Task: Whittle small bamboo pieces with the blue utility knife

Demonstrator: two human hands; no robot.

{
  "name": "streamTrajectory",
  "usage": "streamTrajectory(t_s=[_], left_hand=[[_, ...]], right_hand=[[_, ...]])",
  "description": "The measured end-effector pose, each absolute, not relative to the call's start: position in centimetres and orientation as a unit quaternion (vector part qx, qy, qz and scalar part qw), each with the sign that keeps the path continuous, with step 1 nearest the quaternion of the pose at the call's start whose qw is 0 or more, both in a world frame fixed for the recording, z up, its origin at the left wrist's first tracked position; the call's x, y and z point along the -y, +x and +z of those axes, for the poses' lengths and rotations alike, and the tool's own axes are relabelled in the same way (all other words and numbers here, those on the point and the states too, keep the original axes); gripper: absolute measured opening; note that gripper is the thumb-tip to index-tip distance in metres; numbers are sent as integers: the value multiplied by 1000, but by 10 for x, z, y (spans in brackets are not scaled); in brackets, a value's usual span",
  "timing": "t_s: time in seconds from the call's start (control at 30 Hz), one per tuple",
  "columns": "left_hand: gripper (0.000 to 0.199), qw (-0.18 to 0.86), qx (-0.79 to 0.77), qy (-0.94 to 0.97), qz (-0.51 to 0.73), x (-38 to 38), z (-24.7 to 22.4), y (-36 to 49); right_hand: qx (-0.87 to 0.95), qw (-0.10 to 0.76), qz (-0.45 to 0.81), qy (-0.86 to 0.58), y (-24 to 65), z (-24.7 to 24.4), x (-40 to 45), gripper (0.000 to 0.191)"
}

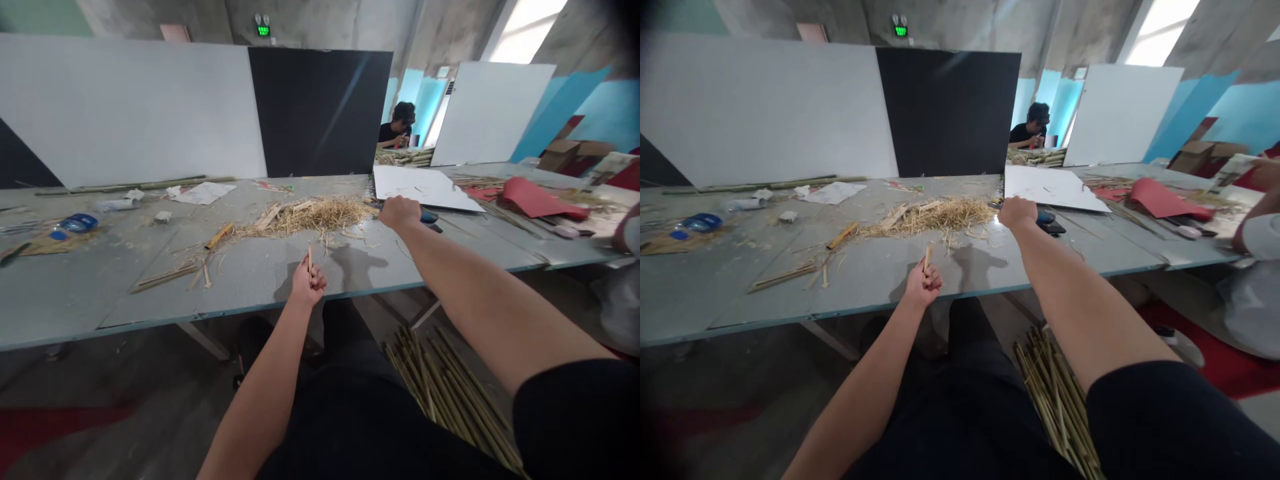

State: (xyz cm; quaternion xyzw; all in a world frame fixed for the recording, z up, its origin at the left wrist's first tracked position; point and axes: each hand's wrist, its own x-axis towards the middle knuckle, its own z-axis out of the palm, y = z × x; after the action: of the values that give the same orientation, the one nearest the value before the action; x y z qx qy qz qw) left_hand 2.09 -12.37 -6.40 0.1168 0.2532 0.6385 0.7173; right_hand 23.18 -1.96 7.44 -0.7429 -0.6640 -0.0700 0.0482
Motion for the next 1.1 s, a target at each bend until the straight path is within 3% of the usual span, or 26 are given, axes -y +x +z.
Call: streamTrajectory(t_s=[0.43, 0.57, 0.83, 1.1], left_hand=[[15, 684, -290, 112, 660, 123, -64, 29], [29, 677, -309, 117, 657, 118, -68, 30], [4, 682, -307, 168, 642, 126, -63, 37], [9, 680, -306, 191, 638, 127, -62, 36]], right_hand=[[825, 22, -15, -564, 132, -11, 71, 38], [843, -13, 0, -538, 132, -18, 75, 34], [832, -24, -5, -553, 142, -15, 60, 35], [837, -28, -10, -547, 146, -19, 63, 33]])
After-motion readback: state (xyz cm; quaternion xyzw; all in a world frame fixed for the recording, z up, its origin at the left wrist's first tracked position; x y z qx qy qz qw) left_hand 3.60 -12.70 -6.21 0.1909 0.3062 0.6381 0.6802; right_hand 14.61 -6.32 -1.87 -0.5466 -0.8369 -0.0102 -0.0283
